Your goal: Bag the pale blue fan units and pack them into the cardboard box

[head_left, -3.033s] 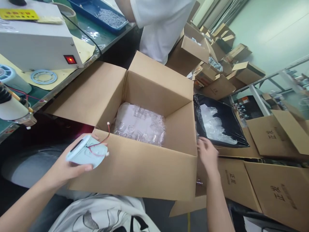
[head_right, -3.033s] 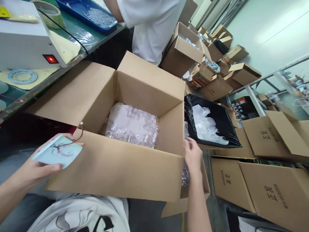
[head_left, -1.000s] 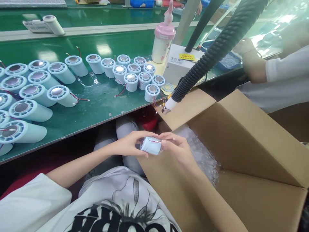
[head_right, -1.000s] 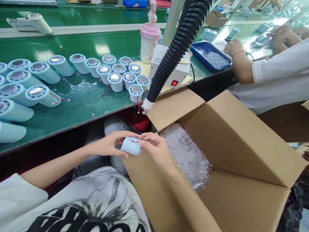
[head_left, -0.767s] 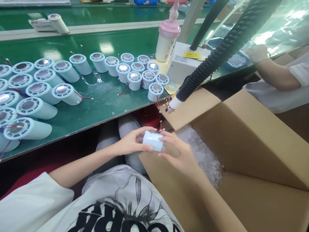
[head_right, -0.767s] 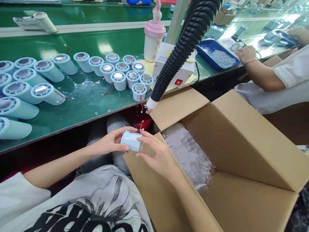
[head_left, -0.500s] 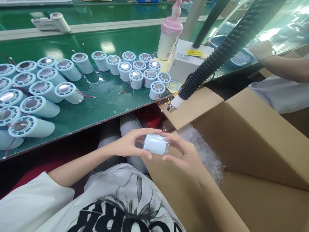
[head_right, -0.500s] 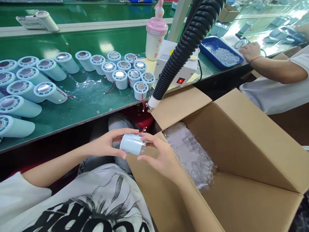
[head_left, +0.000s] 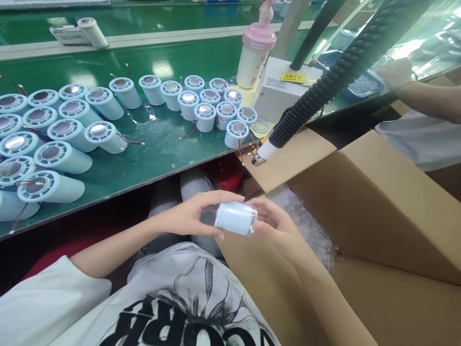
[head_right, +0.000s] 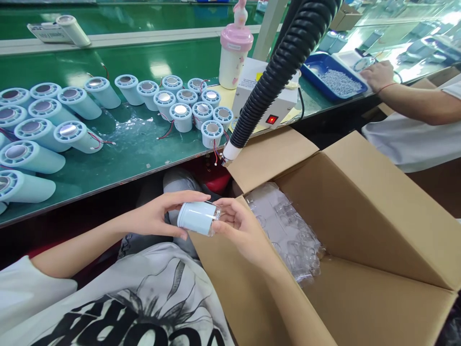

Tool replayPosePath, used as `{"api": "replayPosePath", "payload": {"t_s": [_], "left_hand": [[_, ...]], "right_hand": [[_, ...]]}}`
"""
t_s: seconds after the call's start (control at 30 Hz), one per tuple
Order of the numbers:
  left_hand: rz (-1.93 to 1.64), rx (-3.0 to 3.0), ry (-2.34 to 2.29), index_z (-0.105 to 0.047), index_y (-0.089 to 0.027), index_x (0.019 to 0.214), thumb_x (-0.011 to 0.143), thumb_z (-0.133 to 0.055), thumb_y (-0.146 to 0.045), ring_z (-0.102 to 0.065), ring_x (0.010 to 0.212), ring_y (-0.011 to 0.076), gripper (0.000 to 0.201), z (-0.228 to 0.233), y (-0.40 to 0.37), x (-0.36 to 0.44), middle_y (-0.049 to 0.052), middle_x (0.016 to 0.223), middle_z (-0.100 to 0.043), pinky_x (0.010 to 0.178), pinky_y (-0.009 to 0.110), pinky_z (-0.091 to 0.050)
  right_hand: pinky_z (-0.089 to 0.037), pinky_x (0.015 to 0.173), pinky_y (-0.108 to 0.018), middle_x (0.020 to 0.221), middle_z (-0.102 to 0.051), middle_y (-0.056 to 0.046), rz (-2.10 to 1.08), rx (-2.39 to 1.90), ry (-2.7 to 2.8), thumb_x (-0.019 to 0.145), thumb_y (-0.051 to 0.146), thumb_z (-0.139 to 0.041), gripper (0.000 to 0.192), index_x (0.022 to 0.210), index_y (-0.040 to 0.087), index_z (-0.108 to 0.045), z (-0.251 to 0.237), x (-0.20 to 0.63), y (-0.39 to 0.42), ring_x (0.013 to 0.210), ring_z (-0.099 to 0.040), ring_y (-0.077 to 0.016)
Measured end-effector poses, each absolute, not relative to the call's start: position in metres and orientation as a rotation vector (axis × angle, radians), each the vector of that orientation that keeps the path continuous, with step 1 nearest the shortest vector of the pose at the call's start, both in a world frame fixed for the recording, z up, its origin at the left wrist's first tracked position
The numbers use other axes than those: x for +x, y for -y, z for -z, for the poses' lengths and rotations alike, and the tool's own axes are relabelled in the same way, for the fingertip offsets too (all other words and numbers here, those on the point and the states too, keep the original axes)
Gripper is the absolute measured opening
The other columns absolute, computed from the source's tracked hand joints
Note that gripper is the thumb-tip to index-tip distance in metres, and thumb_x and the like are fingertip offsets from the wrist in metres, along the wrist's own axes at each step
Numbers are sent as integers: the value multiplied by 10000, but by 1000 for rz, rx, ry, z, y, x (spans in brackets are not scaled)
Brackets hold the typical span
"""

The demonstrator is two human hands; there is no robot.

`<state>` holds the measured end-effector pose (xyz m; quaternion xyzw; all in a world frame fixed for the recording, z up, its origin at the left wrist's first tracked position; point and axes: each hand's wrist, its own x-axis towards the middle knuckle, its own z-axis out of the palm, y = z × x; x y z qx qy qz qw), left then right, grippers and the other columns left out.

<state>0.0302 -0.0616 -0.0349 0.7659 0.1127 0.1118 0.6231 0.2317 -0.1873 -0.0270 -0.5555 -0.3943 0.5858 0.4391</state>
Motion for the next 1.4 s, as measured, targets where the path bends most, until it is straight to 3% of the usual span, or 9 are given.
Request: {"api": "replayPosePath", "payload": {"t_s": [0.27,0.6,0.8,1.0,1.07,1.13,1.2,1.27,1.4], "left_hand": [[-290,1743,-237,-458,-267,1366,715,-748,-222,-444,1299,252,714,34,61,29,99,1413,-466,1015,338,-453],[-343,1734,-184,-481,-286,1350,714,-745,-190,-433,1311,261,696,37,61,27,102,1423,-459,1019,351,-445],[-367,1751,-169,-505,-288,1326,717,-733,-160,-453,1289,273,662,36,63,28,109,1402,-474,955,343,-490],[-295,1618,-319,-499,-268,1310,725,-735,-190,-567,1132,222,635,31,70,29,85,1286,-544,883,281,-528],[-261,1525,-378,-480,-270,1318,738,-730,-210,-598,1075,203,635,29,71,29,81,1278,-547,865,278,-535],[-231,1425,-419,-463,-269,1326,752,-721,-228,-614,1043,192,631,28,72,30,83,1285,-543,834,272,-544],[-203,1369,-447,-452,-264,1338,753,-722,-241,-623,1019,188,644,31,70,33,87,1280,-552,824,276,-543],[-190,1358,-448,-442,-255,1352,737,-737,-240,-622,1025,187,682,37,64,39,86,1278,-564,871,296,-526],[-221,1328,-410,-438,-209,1359,701,-765,-227,-577,1126,214,735,59,41,64,106,1322,-543,969,342,-476]], "right_hand": [[-528,557,-228,792,-627,0,-1608,-1334,684,746,502,-664,381,938,190,-561,27,224,181,650,-608,-119],[-507,451,-133,586,-667,-21,-1894,-1164,455,797,607,-572,478,821,132,-617,32,217,179,476,-636,-96],[-491,413,-117,597,-670,-35,-1971,-1190,273,985,465,-277,503,822,135,-619,30,216,178,431,-632,-84],[-429,345,-137,635,-655,-62,-1992,-1201,498,911,659,-194,688,866,124,-624,38,215,182,410,-584,-83],[-516,453,-195,790,-688,-77,-1750,-1225,734,857,708,-315,638,1022,155,-587,40,215,187,547,-641,-122],[-576,744,-297,1148,-641,-111,-1378,-1271,1019,803,620,-559,591,1226,214,-486,43,217,191,901,-669,-190],[-491,971,-372,1389,-481,-92,-1077,-1289,1269,772,411,-709,631,1316,280,-415,49,220,194,1211,-523,-232],[-463,1013,-397,1433,-437,-66,-950,-1273,1384,781,267,-718,589,1299,316,-441,59,223,193,1307,-432,-235],[-476,1006,-413,1381,-497,-85,-819,-1213,1214,755,241,-740,514,1208,293,-502,92,230,177,1297,-455,-231]]}}
